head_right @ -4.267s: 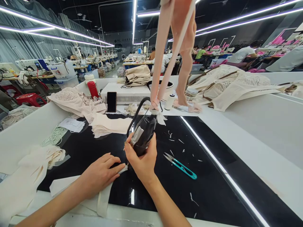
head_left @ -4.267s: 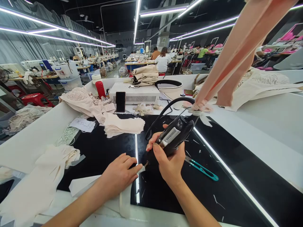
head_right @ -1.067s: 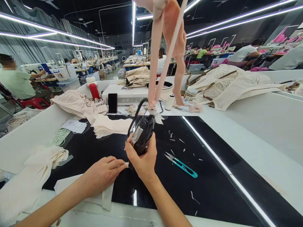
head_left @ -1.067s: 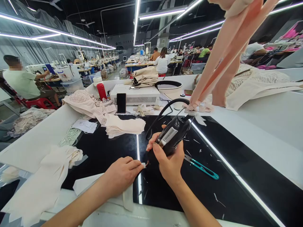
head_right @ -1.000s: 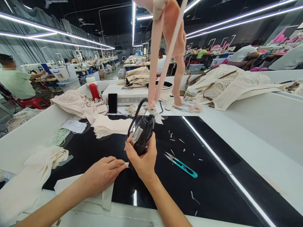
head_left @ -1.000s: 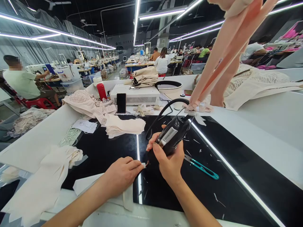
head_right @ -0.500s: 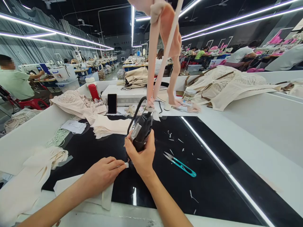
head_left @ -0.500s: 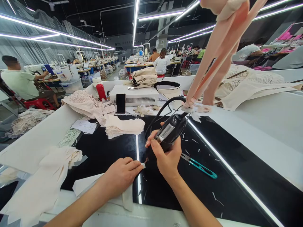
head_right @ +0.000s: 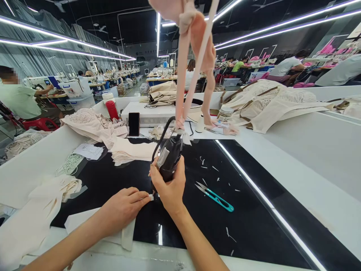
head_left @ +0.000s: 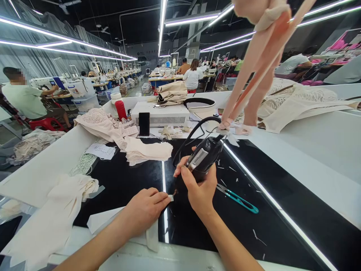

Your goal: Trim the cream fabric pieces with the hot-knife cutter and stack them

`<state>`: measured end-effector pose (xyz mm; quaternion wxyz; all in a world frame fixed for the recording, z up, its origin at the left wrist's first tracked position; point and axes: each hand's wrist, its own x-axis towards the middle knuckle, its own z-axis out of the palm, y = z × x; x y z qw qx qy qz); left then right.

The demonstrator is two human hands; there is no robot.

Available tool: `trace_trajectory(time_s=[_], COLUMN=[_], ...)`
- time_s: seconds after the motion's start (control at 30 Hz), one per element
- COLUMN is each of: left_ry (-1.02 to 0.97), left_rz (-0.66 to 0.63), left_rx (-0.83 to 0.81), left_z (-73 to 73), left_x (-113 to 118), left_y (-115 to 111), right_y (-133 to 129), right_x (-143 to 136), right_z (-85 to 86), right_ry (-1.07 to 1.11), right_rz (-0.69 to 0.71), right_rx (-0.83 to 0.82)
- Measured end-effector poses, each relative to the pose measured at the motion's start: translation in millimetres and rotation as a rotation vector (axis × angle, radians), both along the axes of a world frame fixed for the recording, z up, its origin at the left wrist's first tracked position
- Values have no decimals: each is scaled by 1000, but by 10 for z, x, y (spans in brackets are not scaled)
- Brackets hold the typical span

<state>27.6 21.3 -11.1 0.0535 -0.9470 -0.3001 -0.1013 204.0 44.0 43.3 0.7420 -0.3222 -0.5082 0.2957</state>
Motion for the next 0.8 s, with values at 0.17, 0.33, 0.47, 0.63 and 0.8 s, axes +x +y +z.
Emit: trace_trajectory(time_s=[0.17, 0.33, 0.47, 0.63, 0.8], left_ry=[-2, 5, -42, -286, -324], left_rz=[-7, -2, -18, 23, 37], left_rx=[1, -9, -27, -11, -97], left_z=[6, 26, 29, 43, 40], left_x=[-2, 1, -29, -160, -262], left_y=[-3, -4, 10, -79, -330], right_y=[-74, -78, -71, -135, -240], right_x=[4, -13, -12, 15, 34], right_z=[-2, -16, -10, -17, -8], right_ry=[-1, -23, -33, -48, -49], right_rz=[6, -11, -15, -10, 0], right_rx=[5, -16, -41, -51, -61])
